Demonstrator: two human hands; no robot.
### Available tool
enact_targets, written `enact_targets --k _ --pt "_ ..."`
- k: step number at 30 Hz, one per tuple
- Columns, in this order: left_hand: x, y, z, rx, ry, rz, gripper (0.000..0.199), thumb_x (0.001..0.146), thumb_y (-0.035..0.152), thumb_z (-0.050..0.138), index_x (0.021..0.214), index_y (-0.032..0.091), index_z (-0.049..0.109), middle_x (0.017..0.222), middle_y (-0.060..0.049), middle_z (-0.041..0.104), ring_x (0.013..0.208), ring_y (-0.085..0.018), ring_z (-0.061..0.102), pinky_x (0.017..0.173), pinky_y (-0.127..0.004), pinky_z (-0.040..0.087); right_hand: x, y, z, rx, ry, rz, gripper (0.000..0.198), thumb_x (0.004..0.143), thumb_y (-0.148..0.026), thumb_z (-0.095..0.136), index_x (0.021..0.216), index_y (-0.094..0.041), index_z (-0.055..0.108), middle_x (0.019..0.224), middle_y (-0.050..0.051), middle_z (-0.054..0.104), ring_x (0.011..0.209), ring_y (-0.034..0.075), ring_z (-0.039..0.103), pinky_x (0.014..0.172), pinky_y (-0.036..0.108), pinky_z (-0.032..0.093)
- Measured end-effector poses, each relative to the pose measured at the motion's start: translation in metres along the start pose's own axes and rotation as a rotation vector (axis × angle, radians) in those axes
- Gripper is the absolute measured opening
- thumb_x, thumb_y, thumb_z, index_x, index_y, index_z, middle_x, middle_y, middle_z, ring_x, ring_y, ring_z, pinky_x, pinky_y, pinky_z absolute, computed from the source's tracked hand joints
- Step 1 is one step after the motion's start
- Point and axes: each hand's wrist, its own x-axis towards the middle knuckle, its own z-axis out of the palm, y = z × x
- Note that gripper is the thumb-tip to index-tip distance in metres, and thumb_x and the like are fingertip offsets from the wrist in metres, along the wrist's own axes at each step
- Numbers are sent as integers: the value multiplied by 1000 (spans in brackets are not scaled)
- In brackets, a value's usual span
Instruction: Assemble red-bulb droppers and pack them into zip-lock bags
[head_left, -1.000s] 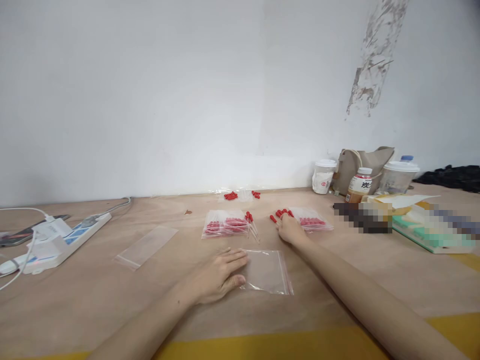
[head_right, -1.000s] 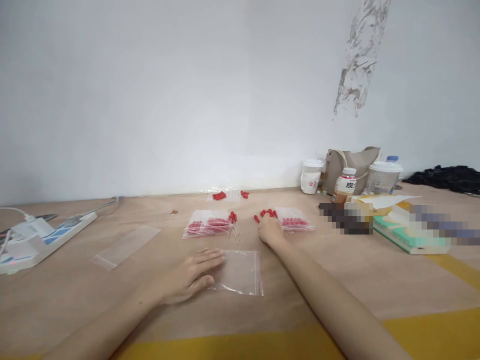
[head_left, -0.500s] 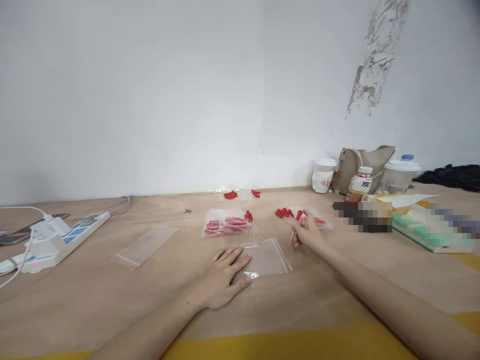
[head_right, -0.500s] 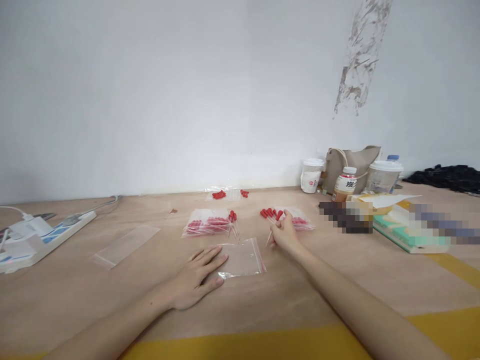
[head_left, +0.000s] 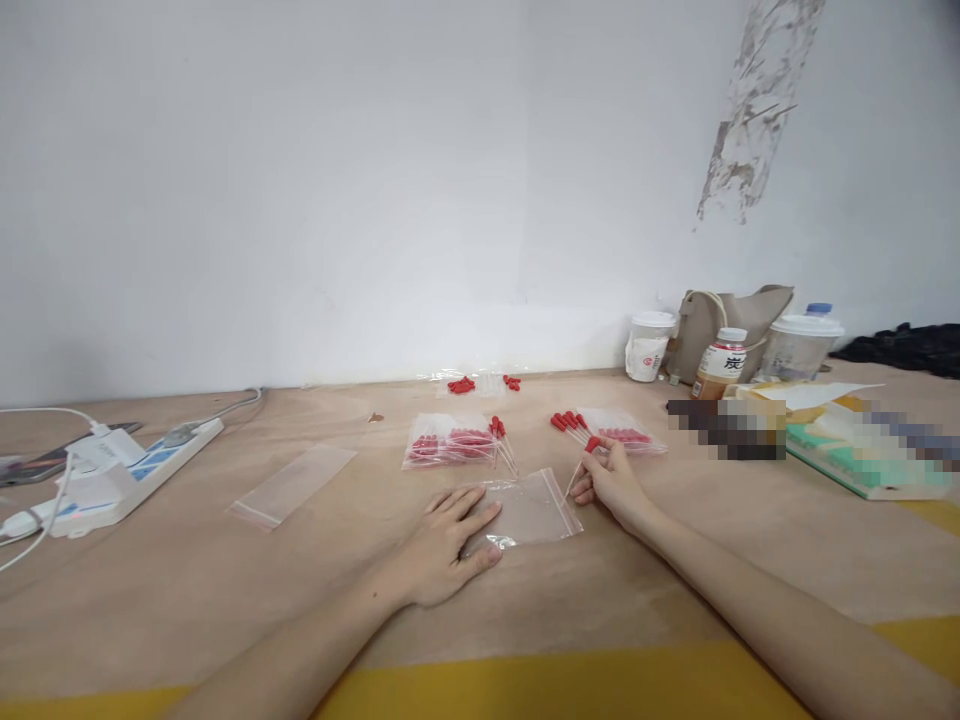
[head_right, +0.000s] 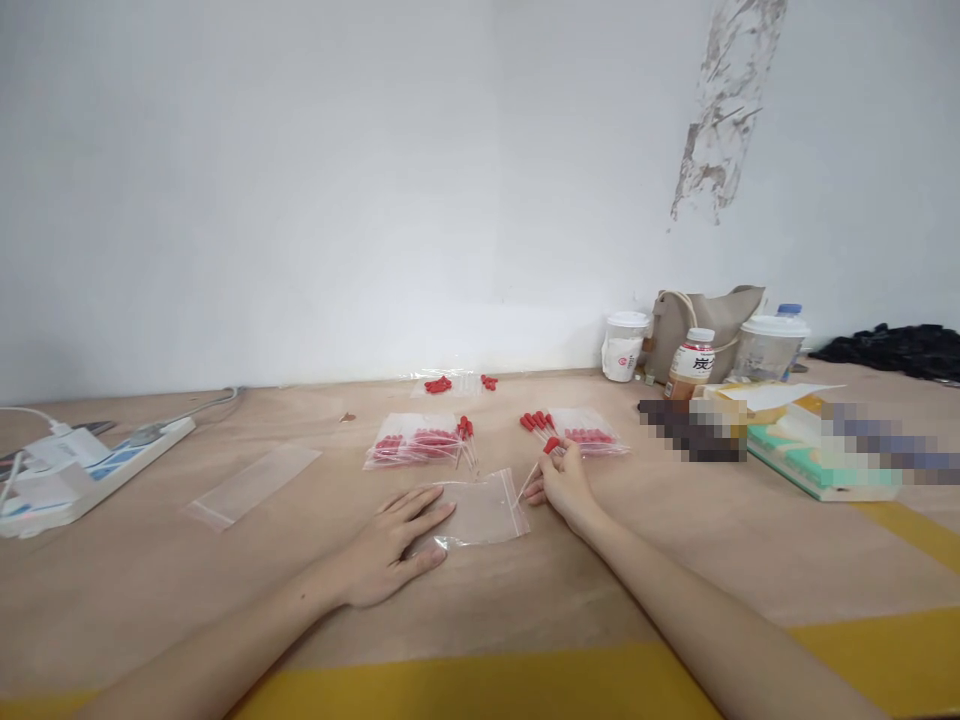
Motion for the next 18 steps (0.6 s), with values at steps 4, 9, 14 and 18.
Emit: enact_targets --k 4,9,14,18 --pt "0 1 -2 -10 -6 0 51 86 52 28 132 30 26 141 -3 20 128 -23 17 103 -43 16 1 3 -2 49 -18 2 43 73 -18 51 105 -25 23 56 -8 52 41 13 57 41 25 50" --pt "1 0 -1 -36 4 -13 44 90 45 22 130 31 30 139 -1 25 128 -20 19 103 -41 15 -1 -2 -10 69 -152 121 24 70 -18 58 82 -20 38 60 -1 59 53 13 61 53 25 52" --pt "3 -2 2 -31 33 -18 44 88 46 27 129 32 33 138 -1 28 127 -21 23 103 -40 18 -2 -13 -29 -181 -539 105 27 58 -27 71 71 -15 51 59 -1 60 50 8 55 46 18 43" --pt "3 -2 3 -28 51 -15 44 88 47 28 128 30 35 137 -2 30 126 -21 24 102 -41 20 -4 -17 -30 -335 -629 -61 27 56 -31 71 67 -14 53 57 -3 57 50 6 50 44 16 36"
